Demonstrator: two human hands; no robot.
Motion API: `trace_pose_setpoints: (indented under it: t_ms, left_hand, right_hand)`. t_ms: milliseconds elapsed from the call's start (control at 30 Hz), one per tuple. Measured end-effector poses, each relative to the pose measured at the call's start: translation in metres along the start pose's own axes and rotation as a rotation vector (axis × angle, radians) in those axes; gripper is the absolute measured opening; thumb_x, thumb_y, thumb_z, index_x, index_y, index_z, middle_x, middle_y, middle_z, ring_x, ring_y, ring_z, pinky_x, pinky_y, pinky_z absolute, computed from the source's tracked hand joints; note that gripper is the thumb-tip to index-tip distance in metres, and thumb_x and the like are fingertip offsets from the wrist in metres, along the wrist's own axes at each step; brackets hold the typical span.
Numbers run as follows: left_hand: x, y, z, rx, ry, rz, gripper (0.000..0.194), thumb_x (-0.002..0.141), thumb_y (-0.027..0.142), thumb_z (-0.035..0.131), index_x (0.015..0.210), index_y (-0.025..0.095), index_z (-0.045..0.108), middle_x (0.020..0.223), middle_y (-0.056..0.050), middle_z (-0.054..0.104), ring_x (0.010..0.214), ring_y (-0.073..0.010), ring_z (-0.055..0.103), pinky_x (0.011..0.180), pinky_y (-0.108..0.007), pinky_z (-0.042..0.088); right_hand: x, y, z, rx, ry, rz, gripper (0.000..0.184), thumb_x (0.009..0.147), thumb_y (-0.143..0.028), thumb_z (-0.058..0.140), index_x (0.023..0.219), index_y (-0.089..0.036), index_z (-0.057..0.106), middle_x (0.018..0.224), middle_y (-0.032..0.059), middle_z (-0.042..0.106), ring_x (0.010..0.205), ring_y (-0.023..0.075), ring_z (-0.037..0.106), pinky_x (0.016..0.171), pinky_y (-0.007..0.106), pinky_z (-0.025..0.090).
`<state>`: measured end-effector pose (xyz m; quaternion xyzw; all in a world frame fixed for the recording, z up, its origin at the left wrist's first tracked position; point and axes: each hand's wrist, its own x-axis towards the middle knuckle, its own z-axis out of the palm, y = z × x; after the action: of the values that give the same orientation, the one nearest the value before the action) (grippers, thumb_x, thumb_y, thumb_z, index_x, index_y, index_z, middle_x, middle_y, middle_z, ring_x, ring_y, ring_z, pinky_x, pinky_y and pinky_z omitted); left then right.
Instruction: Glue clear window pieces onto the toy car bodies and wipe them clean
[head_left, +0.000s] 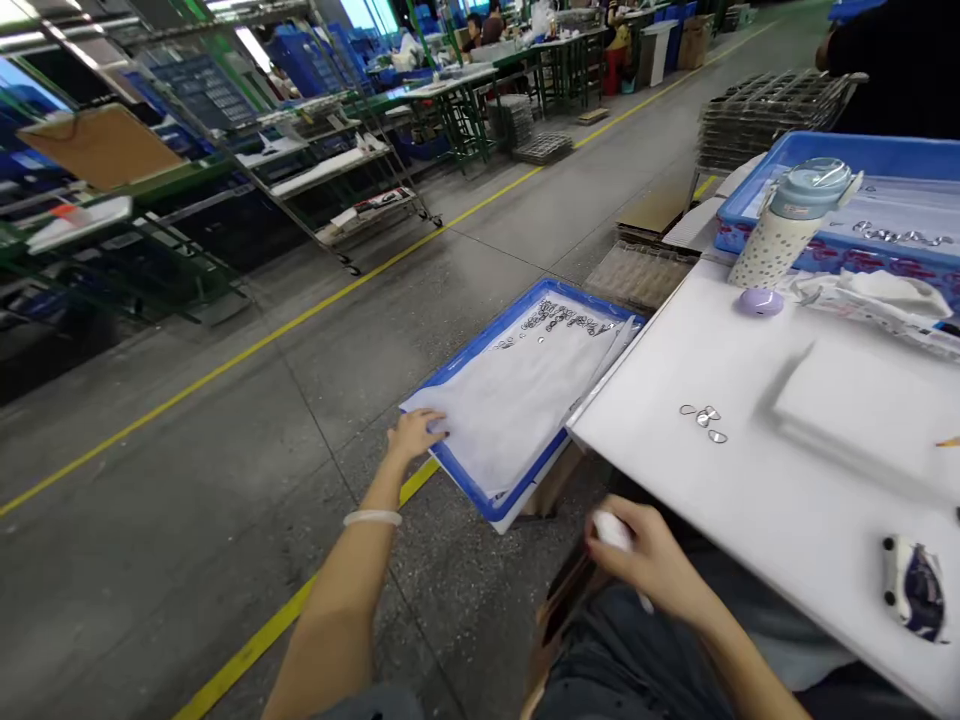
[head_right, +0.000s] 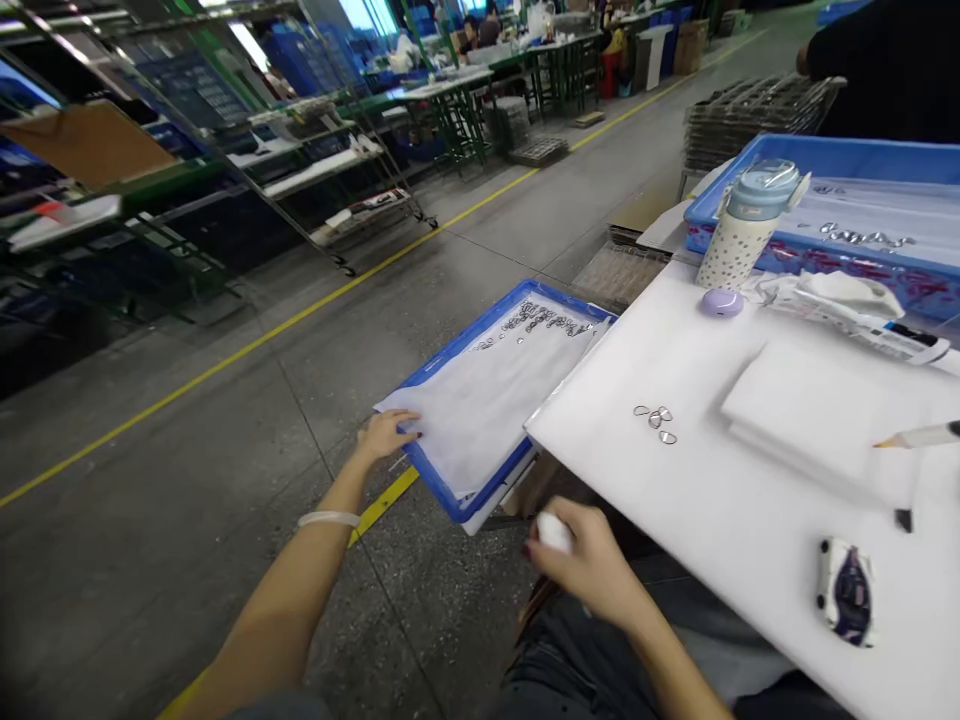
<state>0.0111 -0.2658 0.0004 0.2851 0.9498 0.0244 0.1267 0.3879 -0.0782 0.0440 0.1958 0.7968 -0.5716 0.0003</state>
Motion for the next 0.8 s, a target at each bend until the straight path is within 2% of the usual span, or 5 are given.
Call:
trace_pose_setpoints:
  t_ms: [67, 167, 267, 567, 800]
  left_hand:
    - [0.010, -0.014, 0.013, 0.061, -0.061, 0.018, 0.035, 0.095, 0.034, 0.064, 0.125, 0.017, 0.060, 0.135, -0.011, 0.057, 0.120, -0.0280, 0.058, 0.101, -0.052, 0.050]
    - [0.026, -0.023, 0.030, 0.130, -0.110, 0.050, 0.036, 0.095, 0.035, 0.065, 0.126, 0.017, 0.060, 0.135, -0.011, 0.057, 0.122, -0.0289, 0.056, 0.102, -0.054, 0.049]
    - [0.038, -0.029, 0.040, 0.165, -0.113, 0.083, 0.034, 0.095, 0.037, 0.064, 0.122, 0.017, 0.062, 0.131, -0.011, 0.059, 0.120, -0.0279, 0.058, 0.102, -0.053, 0.049]
    - [0.048, -0.050, 0.018, -0.027, 0.013, 0.262, 0.029, 0.095, 0.037, 0.064, 0.115, 0.016, 0.065, 0.129, -0.010, 0.062, 0.122, -0.0275, 0.057, 0.106, -0.053, 0.045]
    - [0.060, -0.035, -0.009, -0.159, 0.061, 0.431, 0.026, 0.091, 0.041, 0.068, 0.097, 0.015, 0.068, 0.111, -0.007, 0.067, 0.111, -0.0249, 0.060, 0.103, -0.050, 0.044]
  right_hand:
    - [0.053, -0.011, 0.036, -0.174, -0.022, 0.037, 0.024, 0.094, -0.035, 0.064, 0.100, -0.012, 0.065, 0.100, 0.0047, 0.065, 0.093, 0.0169, 0.064, 0.085, 0.036, 0.056]
    - [0.127, -0.022, 0.084, -0.393, -0.032, 0.130, 0.027, 0.094, -0.034, 0.064, 0.112, -0.013, 0.063, 0.116, 0.0089, 0.063, 0.106, 0.0200, 0.062, 0.093, 0.042, 0.054]
    - [0.166, -0.020, 0.116, -0.538, -0.081, 0.187, 0.032, 0.096, -0.034, 0.062, 0.120, -0.013, 0.061, 0.120, 0.0100, 0.062, 0.108, 0.0208, 0.062, 0.093, 0.042, 0.054]
    - [0.182, -0.019, 0.117, -0.771, -0.110, 0.194, 0.034, 0.097, -0.039, 0.059, 0.122, -0.015, 0.060, 0.120, 0.0097, 0.061, 0.106, 0.0202, 0.062, 0.092, 0.042, 0.054]
    - [0.185, -0.036, 0.165, -0.700, -0.075, 0.191, 0.046, 0.095, -0.046, 0.061, 0.128, -0.015, 0.056, 0.128, 0.0120, 0.057, 0.108, 0.0221, 0.061, 0.093, 0.044, 0.054]
